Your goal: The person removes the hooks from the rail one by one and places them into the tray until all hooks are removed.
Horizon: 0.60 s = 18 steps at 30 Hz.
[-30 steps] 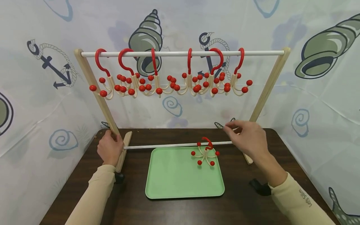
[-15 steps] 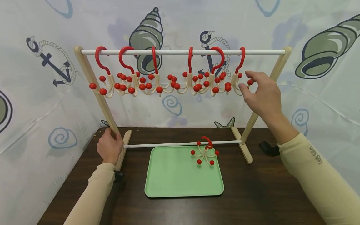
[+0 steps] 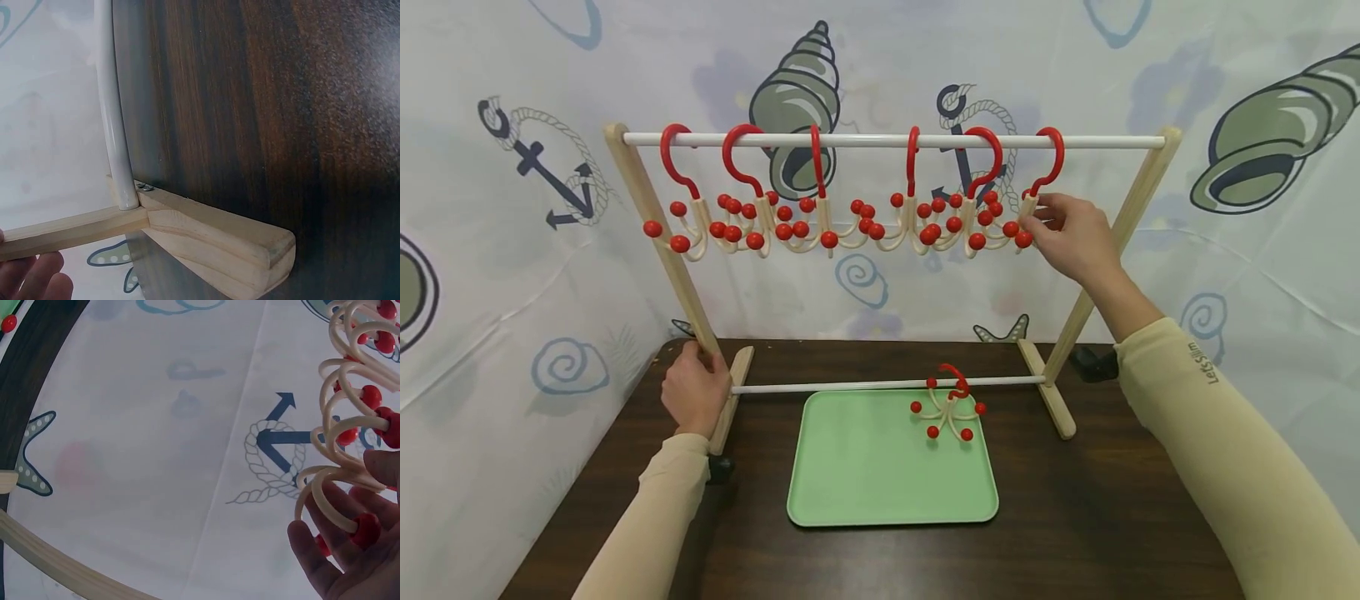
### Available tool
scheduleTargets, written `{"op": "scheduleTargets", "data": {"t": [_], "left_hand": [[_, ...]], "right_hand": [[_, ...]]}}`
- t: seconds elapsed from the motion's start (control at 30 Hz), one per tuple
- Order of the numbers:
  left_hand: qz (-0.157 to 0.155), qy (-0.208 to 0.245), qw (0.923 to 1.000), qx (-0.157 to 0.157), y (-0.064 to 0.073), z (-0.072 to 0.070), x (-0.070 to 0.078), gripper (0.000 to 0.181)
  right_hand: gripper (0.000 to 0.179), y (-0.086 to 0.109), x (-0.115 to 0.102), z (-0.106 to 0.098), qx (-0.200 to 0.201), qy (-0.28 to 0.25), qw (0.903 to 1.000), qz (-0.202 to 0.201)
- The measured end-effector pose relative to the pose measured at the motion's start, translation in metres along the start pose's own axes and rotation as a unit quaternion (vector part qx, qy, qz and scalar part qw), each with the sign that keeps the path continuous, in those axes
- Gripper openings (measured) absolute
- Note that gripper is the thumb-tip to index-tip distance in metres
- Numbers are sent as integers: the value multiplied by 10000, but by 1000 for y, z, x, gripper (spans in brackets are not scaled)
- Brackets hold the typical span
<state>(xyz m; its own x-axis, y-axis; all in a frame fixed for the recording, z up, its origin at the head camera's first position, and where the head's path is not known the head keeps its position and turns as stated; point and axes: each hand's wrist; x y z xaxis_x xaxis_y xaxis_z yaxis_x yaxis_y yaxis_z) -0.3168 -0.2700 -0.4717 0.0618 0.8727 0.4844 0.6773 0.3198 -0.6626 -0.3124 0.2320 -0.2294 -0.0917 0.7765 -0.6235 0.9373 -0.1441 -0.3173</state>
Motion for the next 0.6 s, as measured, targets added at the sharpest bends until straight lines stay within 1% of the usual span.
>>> {"op": "scheduleTargets", "data": {"t": [0.1,0.2,0.3,0.47,0.6], "left_hand": [[11,44,10000,-39,0,-1,-1,21],[42,48,9999,-81,-1,1,1,22],[43,9,10000,-58,-1,1,3,22],[82,-9,10000,16,-1,0,3,21],[58,-13,10000,0,0,-1,1,21]], "right_hand": [[51,-1,2,3,47,47,10000,42],[49,-2,6,1,176,114,9998,35],[47,-3,9,0,284,164,9995,8],[45,-4,9,0,416,299,9987,-54],[42,-6,7,-1,529,391,9977,-128]]}}
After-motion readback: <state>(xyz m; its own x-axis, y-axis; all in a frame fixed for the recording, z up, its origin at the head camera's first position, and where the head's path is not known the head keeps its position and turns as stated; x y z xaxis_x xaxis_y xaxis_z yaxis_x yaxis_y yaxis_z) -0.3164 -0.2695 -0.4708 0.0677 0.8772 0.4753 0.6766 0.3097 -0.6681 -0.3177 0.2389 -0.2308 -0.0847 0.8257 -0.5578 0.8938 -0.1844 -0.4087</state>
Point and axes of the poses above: each hand's wrist, its own y-axis away from the middle knuckle, its own z-axis out of the palm, x = y × z, and after that the axes turned 9 degrees about z, right-handed
